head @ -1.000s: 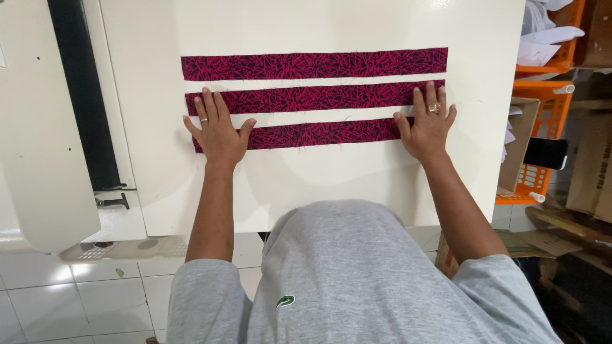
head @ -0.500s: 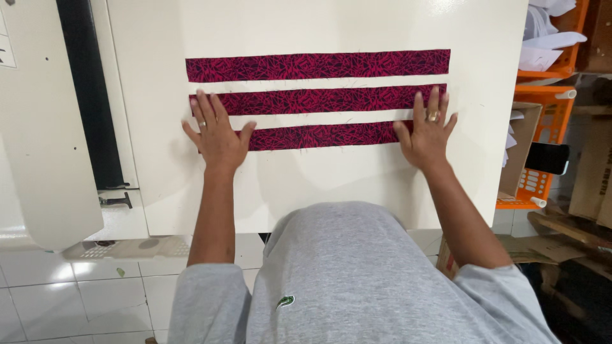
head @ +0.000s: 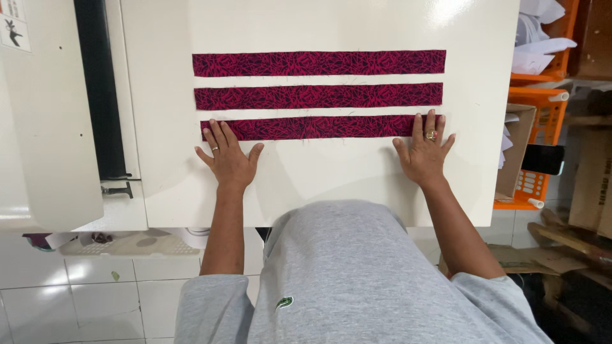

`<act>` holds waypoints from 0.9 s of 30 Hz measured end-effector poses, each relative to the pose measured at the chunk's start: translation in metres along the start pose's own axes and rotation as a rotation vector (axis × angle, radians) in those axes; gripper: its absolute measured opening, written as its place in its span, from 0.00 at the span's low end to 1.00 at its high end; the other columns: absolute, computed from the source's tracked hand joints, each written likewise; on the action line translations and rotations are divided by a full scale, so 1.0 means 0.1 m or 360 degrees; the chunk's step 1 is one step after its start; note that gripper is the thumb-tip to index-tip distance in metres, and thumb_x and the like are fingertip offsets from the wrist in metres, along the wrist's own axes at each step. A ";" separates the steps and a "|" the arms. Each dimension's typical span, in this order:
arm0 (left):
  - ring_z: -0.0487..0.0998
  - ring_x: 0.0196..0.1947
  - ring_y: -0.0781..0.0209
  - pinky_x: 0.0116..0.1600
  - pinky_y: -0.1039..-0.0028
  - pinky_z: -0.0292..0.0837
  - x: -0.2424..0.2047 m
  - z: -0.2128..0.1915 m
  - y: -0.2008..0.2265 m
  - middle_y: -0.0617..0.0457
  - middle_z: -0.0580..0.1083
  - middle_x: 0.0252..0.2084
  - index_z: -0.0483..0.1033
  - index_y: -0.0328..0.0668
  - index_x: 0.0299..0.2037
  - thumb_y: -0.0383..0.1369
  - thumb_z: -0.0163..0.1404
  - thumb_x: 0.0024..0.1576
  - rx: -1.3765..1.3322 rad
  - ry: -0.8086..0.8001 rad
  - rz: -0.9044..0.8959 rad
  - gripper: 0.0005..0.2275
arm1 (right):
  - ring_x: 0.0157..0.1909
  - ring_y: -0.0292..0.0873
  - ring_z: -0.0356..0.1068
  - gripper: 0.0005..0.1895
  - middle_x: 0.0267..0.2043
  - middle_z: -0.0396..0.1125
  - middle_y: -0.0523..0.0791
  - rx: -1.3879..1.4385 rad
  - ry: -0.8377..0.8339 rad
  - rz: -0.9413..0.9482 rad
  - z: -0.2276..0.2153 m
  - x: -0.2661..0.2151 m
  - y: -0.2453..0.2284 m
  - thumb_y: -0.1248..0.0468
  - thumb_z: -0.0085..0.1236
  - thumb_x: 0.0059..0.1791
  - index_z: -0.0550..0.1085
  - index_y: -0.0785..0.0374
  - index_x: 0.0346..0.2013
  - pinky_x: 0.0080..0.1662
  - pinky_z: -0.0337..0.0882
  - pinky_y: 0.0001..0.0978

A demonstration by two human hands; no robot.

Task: The person repeatedly places white fabric strips over maroon patterned fabric strips on a sewing machine table, aligns them, and feeds them into the machine. The person then collects the finished strips and stacks them on the table.

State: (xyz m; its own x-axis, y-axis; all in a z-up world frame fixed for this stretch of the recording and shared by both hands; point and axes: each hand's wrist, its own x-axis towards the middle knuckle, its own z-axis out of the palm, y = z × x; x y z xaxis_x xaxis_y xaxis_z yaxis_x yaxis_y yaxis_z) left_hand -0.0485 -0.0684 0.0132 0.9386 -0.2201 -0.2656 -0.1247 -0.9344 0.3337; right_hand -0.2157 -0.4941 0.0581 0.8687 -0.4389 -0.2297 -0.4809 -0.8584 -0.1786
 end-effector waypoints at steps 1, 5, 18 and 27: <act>0.32 0.79 0.35 0.70 0.31 0.19 -0.01 -0.01 0.00 0.33 0.36 0.79 0.40 0.28 0.76 0.67 0.37 0.59 -0.0013 0.0012 0.0000 0.49 | 0.81 0.60 0.21 0.48 0.82 0.28 0.55 0.0035 0.0021 0.0000 -0.02 0.00 -0.01 0.33 0.35 0.54 0.47 0.64 0.77 0.68 0.25 0.78; 0.33 0.79 0.34 0.70 0.30 0.20 -0.14 -0.04 -0.10 0.32 0.37 0.79 0.42 0.28 0.76 0.66 0.37 0.59 -0.0087 0.0129 -0.0041 0.48 | 0.82 0.60 0.22 0.46 0.82 0.30 0.56 0.0127 0.0103 -0.0012 -0.01 -0.23 -0.01 0.36 0.37 0.55 0.48 0.63 0.77 0.69 0.26 0.77; 0.44 0.74 0.27 0.71 0.35 0.37 -1.99 0.90 -1.21 0.26 0.43 0.74 0.51 0.26 0.73 0.58 0.45 0.63 -0.0407 0.0826 -0.1016 0.41 | 0.81 0.62 0.39 0.27 0.78 0.47 0.57 0.0357 0.0171 -0.0797 0.26 -0.67 -0.74 0.49 0.45 0.58 0.67 0.65 0.64 0.72 0.34 0.71; 0.72 0.59 0.41 0.59 0.52 0.69 -2.36 1.62 -2.00 0.42 0.69 0.59 0.74 0.43 0.56 0.53 0.53 0.55 -0.1088 0.0558 -0.2187 0.26 | 0.73 0.61 0.57 0.18 0.71 0.58 0.61 0.0441 0.0088 -0.1100 -0.09 -0.95 -1.21 0.60 0.54 0.59 0.72 0.71 0.58 0.67 0.60 0.55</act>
State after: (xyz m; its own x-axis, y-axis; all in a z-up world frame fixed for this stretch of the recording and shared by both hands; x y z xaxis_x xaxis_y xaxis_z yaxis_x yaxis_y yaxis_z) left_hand -0.2970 0.1255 -0.1372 0.2445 0.8214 -0.5153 0.9248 -0.0378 0.3786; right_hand -0.2389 -0.3510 0.1101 0.9851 0.1574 0.0696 0.1709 -0.8483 -0.5012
